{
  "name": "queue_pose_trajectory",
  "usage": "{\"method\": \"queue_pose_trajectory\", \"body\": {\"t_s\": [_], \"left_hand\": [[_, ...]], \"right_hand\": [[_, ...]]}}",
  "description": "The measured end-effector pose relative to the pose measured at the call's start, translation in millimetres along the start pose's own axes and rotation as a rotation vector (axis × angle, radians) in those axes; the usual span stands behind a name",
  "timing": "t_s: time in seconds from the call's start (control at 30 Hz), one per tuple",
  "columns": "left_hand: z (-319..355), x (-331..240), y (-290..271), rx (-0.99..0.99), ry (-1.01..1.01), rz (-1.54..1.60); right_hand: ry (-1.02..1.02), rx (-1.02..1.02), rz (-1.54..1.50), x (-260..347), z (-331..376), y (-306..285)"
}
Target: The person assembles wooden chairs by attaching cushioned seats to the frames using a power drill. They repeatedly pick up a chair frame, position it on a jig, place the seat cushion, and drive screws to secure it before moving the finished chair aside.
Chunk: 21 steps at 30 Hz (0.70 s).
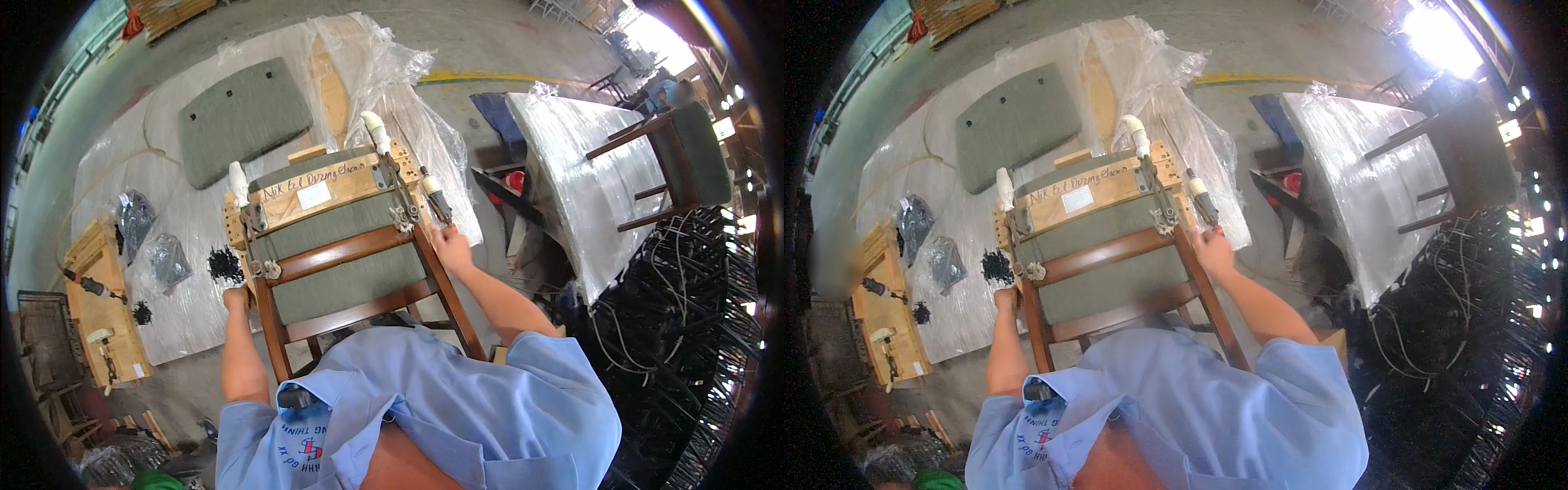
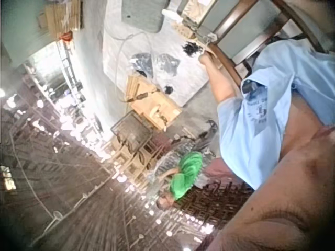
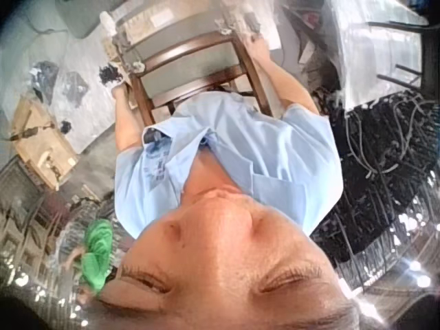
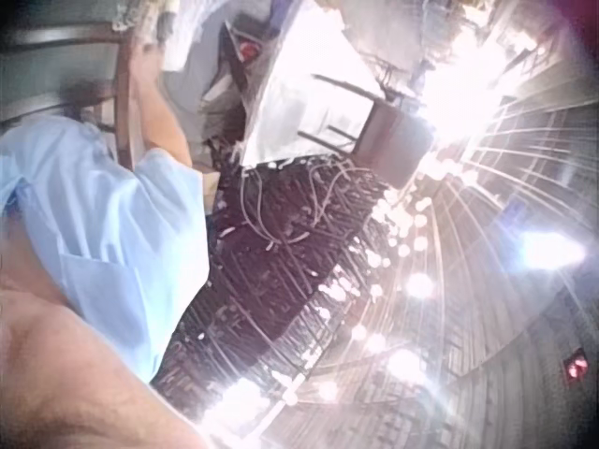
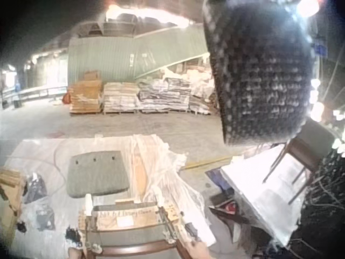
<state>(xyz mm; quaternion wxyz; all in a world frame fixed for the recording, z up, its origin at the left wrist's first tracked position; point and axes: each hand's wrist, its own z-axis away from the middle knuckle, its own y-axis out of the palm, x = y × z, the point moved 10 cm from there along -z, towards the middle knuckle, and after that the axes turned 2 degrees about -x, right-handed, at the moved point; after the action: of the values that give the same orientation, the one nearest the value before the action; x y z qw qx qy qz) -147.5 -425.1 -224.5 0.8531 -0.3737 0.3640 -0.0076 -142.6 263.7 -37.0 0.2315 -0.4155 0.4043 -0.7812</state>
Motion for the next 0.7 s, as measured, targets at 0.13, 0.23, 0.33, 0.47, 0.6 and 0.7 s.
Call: {"method": "queue_pose_trajectory", "body": {"t_s": [0.13,0.23,0.33,0.47,0.6,0.7], "left_hand": [[33,-7,14,0.35,-0.255,0.704],[58,-28,-20,0.369,-0.185,1.028],[115,-64,-62,0.369,-0.12,1.141],[189,-94,-105,0.422,0.02,1.212],[257,-120,-97,0.54,0.075,1.193],[292,-133,-56,0.727,0.049,1.186]], "right_hand": [[-0.283,-0.283,0.178,1,-51,-42],[-0.312,-0.116,0.269,2,-105,-5],[-0.19,-0.071,0.219,-3,-139,18],[-0.183,0.002,0.194,11,-147,21],[-0.21,0.244,-0.246,-14,-154,16],[-0.029,0.443,-0.734,-49,-106,1]]}}
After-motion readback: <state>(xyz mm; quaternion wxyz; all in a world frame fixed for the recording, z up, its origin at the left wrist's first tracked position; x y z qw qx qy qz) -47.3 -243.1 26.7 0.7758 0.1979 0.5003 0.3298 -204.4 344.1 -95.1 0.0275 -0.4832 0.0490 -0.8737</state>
